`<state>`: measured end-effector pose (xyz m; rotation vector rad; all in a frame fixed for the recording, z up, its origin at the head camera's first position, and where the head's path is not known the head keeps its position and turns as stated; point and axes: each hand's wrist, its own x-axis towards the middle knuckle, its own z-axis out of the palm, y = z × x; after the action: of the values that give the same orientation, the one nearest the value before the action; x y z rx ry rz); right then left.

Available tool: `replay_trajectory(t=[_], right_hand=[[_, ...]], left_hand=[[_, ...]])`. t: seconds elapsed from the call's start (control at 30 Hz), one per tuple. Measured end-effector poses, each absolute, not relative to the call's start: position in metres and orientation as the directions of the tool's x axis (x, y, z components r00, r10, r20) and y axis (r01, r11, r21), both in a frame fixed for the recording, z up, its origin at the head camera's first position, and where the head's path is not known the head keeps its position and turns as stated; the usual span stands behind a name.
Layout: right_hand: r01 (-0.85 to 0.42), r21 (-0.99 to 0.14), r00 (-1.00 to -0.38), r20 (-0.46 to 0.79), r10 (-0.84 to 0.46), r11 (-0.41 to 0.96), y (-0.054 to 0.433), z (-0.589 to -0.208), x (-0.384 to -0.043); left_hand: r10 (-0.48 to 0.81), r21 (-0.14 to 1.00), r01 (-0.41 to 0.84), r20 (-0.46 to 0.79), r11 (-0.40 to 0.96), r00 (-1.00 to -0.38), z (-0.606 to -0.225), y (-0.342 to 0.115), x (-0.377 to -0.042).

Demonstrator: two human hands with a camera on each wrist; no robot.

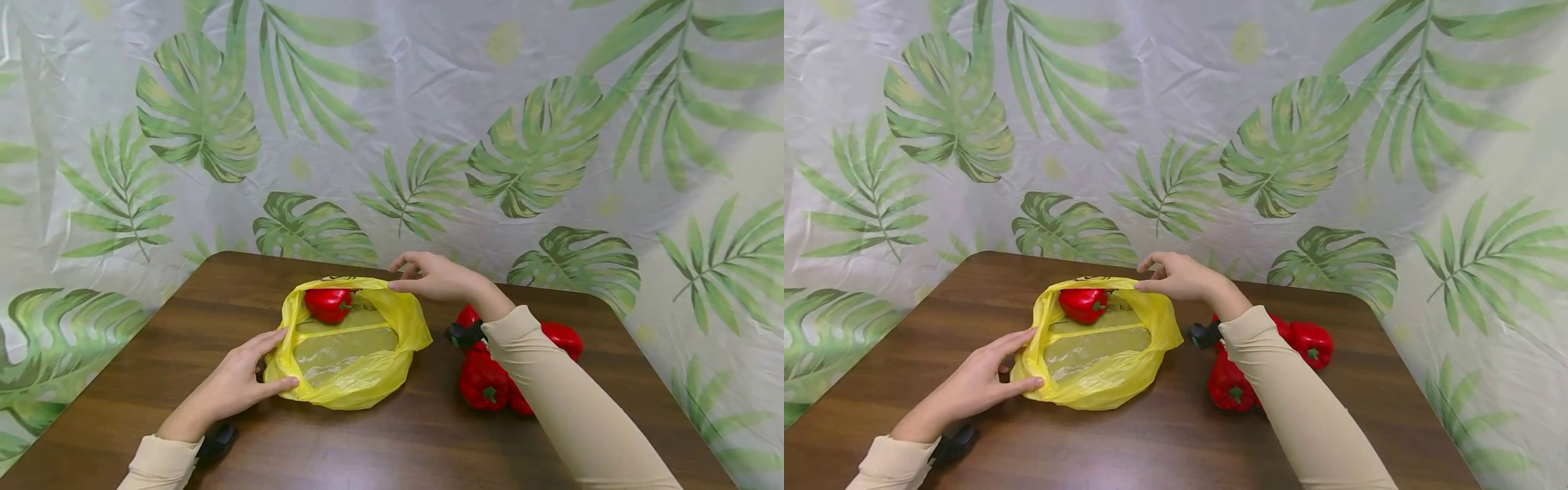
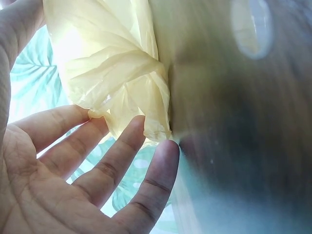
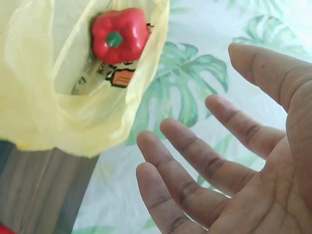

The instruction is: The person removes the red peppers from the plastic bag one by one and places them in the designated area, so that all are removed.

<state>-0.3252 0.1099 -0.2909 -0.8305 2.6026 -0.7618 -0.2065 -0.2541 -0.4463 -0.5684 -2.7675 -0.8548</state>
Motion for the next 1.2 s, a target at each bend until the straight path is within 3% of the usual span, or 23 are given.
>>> replay_trajectory(t=[0.63, 1.2], right_hand=[[-0.467, -0.492, -0.71, -0.287, -0.643, 0.735, 0.047, -0.323, -0.343], [-0.482, -0.472, -0.707, -0.288, -0.645, 0.739, 0.019, -0.342, -0.348]], left_hand=[[0.305, 0.501, 0.416, 0.291, 0.759, -0.907, -0.446, -0.255, -0.206], [0.304, 0.514, 0.414, 0.286, 0.751, -0.909, -0.445, -0.256, -0.206]])
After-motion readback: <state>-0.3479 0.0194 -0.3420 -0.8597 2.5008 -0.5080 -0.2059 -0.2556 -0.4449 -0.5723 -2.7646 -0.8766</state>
